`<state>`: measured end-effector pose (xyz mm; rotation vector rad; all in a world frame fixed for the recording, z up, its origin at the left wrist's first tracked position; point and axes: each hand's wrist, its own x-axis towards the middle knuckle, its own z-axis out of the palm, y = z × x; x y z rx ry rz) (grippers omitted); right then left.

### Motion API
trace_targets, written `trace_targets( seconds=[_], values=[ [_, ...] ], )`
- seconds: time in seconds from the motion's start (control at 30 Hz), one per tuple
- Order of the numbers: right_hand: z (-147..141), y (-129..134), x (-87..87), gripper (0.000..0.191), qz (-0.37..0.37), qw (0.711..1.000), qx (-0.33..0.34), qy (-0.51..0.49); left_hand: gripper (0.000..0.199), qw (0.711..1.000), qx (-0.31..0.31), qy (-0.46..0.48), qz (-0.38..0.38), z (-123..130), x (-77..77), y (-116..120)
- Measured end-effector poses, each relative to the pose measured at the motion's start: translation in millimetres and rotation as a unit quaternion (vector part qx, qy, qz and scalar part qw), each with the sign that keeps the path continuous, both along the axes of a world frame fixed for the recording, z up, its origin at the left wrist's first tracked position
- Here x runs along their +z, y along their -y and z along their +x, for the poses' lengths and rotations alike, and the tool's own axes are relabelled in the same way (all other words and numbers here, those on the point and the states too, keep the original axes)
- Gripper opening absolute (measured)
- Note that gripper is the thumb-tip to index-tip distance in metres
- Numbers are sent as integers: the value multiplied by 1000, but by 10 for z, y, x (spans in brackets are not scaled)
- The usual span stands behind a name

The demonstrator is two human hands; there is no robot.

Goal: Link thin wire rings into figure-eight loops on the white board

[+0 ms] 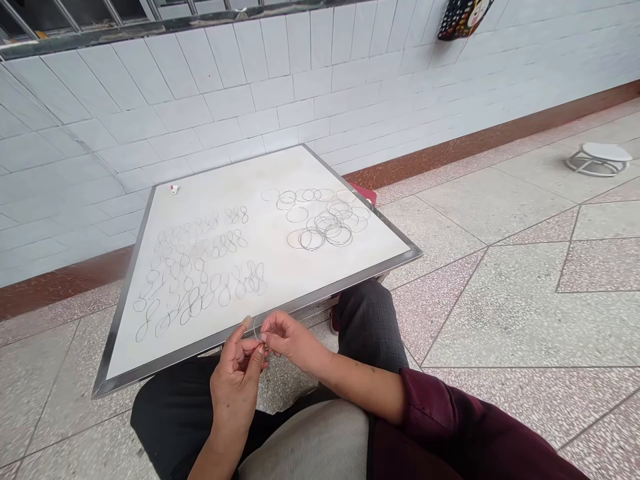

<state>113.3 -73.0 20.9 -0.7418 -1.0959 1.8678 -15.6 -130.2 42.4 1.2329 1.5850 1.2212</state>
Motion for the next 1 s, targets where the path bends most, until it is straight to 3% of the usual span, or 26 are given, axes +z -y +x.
trace_targets(
  seconds=[0.17, 0.33, 0.53, 0.73, 1.0],
  values=[
    [6, -1, -44, 35, 21, 999, 5, 23, 58, 993, 17, 115, -38, -40, 18, -38],
    [17, 14, -63, 33, 70, 995, 6, 73, 58, 983, 45, 172, -44, -74, 39, -54],
    [29, 5, 31, 34, 59, 996, 6, 66, 60, 982, 17, 172, -73, -84, 60, -73],
    [52, -46, 1, 32, 13, 999, 16, 43, 63, 979, -3, 183, -93, -110, 64, -89],
    [127, -87, 32, 37, -39, 998, 39, 23, 56, 973, 41, 207, -91, -153, 12, -99]
  ],
)
